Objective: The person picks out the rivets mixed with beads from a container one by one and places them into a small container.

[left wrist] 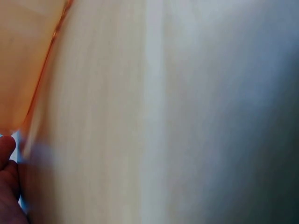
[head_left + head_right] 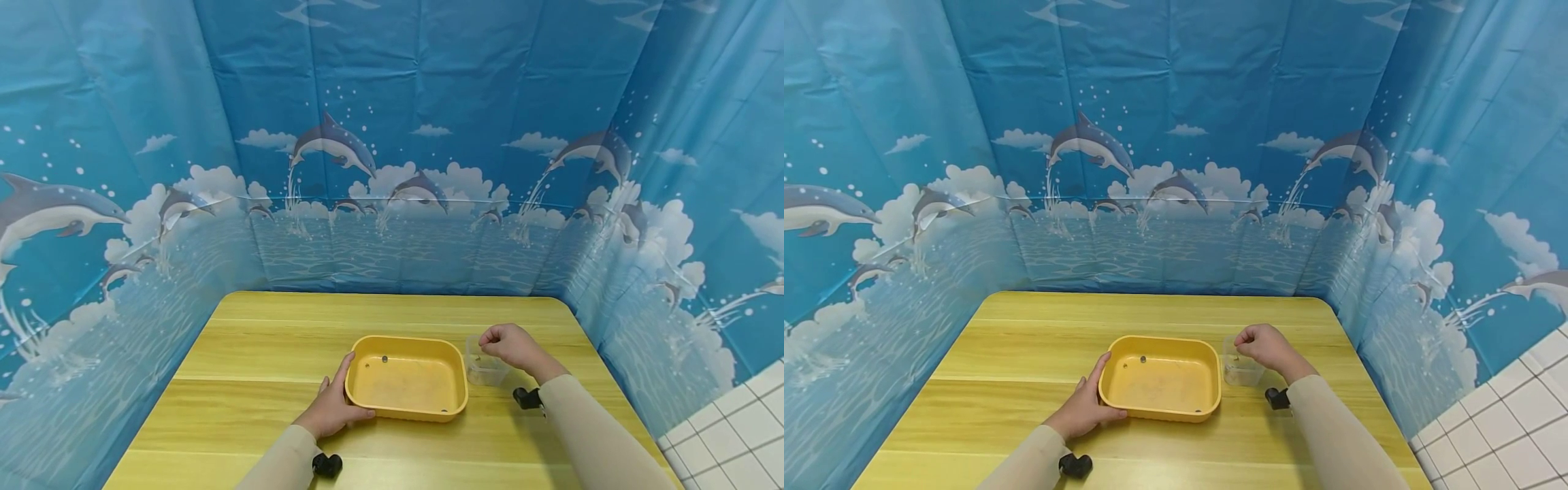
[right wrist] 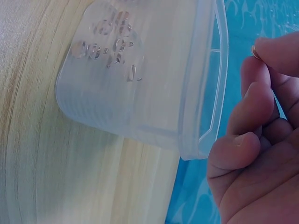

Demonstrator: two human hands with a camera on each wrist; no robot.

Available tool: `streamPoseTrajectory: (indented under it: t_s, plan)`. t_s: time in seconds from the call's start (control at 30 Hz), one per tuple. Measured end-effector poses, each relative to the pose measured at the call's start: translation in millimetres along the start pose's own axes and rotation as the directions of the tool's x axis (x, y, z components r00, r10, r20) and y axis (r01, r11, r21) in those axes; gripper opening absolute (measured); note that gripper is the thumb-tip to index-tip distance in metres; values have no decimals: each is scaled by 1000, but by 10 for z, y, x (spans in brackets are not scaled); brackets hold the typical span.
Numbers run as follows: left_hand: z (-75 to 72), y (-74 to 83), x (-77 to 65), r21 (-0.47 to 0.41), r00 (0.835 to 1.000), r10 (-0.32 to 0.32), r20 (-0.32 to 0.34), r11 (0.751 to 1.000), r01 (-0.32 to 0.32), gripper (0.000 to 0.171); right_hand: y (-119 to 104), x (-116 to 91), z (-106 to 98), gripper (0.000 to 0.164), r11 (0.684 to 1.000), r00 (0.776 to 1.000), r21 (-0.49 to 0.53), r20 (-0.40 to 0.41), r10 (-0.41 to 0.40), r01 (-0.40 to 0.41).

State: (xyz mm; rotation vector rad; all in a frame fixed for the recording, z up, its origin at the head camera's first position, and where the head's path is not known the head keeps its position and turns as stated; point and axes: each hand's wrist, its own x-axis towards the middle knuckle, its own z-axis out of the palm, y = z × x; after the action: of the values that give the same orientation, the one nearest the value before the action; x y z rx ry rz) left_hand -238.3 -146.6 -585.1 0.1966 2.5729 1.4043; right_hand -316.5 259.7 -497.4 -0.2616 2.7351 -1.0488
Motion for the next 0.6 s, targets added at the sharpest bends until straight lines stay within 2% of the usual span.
streamPoseTrajectory:
  t_s: [0.23,0.43,0.6]
  plan:
    - [0,-3,-4,3,1000,4,-4,1000,-4,122,13,4,-7,13,1000,1000,0,-8,-10,10]
    - [4,-6,-4,18,1000,6,-11,1000,-6,122,2,6,-12,13,1000,1000,-1,-9,-14,14]
    - [0,10,-10,24,1000,7,-11,1000,-6,122,-106,25,22,19,1000,1000,3,-22,-7,7]
